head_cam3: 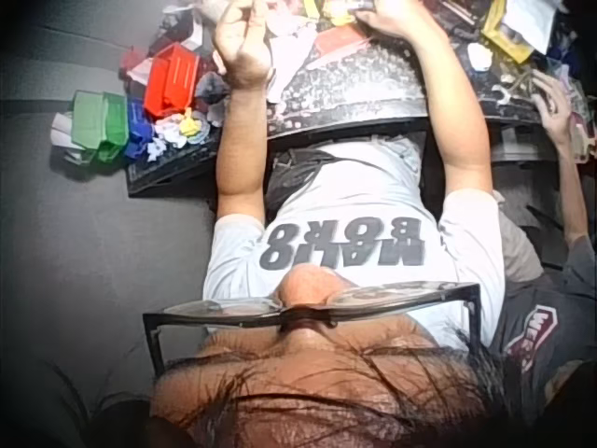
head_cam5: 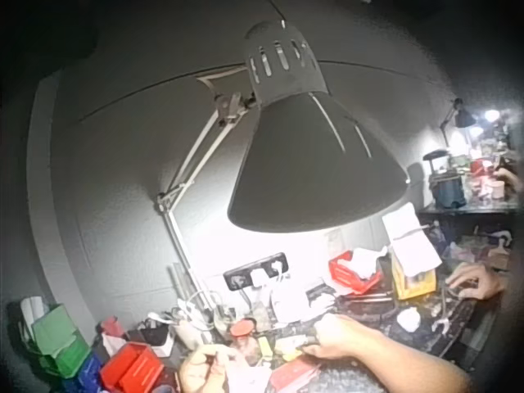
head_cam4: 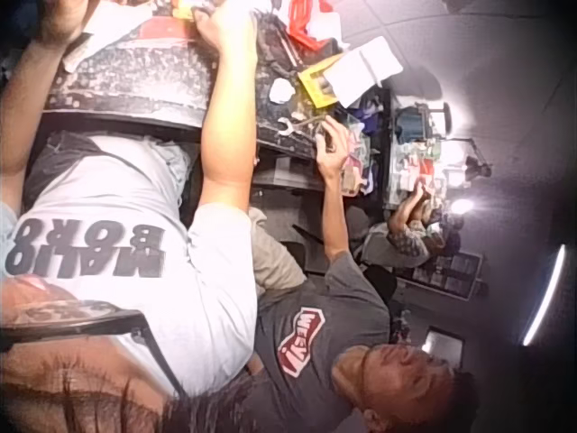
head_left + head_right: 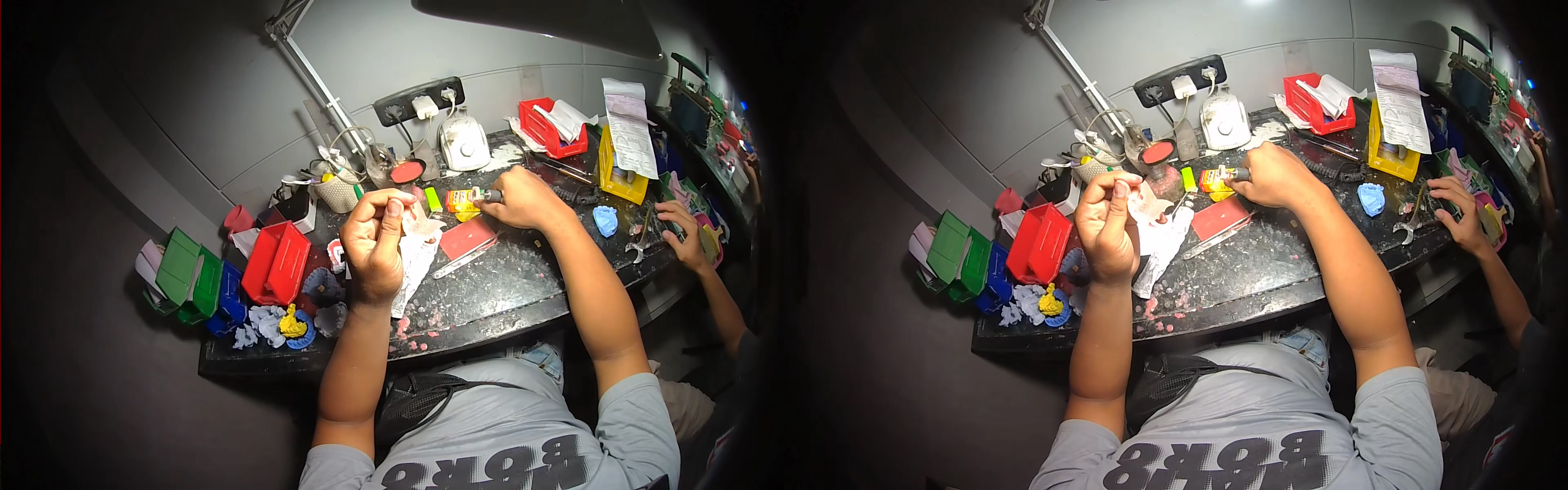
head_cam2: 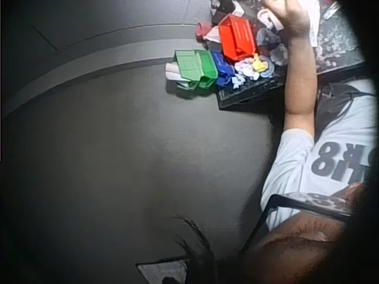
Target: The person uses a sharp hand tool to trim and scrape excess material from a pink dental prosthesis, wipes the item with a white cloth, and handles small paper packets containing dental components on a workbench.
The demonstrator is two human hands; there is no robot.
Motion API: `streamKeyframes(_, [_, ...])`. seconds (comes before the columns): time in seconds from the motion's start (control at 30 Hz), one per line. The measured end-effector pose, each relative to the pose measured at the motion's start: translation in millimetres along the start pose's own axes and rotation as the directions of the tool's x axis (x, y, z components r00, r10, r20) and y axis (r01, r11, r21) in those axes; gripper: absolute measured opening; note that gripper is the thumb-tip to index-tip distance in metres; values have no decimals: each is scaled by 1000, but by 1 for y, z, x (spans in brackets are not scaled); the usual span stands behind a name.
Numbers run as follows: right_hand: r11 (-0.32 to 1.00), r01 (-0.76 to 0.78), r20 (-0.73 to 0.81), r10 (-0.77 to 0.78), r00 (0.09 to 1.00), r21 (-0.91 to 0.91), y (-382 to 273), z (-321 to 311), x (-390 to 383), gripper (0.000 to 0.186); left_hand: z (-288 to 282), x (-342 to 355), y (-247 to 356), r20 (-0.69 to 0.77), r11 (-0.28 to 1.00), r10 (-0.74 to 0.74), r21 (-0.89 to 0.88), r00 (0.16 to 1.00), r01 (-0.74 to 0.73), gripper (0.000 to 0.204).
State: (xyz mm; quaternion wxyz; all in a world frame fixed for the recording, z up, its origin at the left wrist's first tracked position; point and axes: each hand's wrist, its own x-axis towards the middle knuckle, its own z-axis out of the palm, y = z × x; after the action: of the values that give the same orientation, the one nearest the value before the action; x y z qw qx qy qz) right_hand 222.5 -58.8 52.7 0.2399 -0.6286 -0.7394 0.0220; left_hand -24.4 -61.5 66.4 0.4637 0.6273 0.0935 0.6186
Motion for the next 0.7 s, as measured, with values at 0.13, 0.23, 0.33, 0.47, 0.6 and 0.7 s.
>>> streamKeyframes(0.13, [1000, 5, -5, -5, 1000, 5, 2, 2, 0, 32, 2, 1, -1, -15, 999, -24, -31, 1000, 24, 11])
streamKeyframes(0.23, [999, -30, 31, 31, 999, -14, -3, -4, 0, 34, -4, 2, -5, -11, 997, -58, -60, 998, 57, 13])
streamKeyframes(0.33, [996, -81, 69, 83, 994, -29, -3, -6, 1, 35, -8, 4, -11, 1, 992, -88, -85, 996, 87, 15])
streamKeyframes(0.47, [993, -114, 57, 115, 992, -34, -2, -7, 1, 36, -3, 4, -8, -35, 985, -115, -136, 993, 110, 15])
streamKeyframes(0.6, [992, -122, -2, 122, 993, -16, 9, 0, 3, 36, -3, 5, -5, 54, 970, -138, -194, 989, 146, 15])
streamKeyframes(0.7, [982, -184, -39, 186, 982, 46, 9, -2, 4, 38, -6, 6, -6, 75, 948, -172, -257, 982, 186, 16])
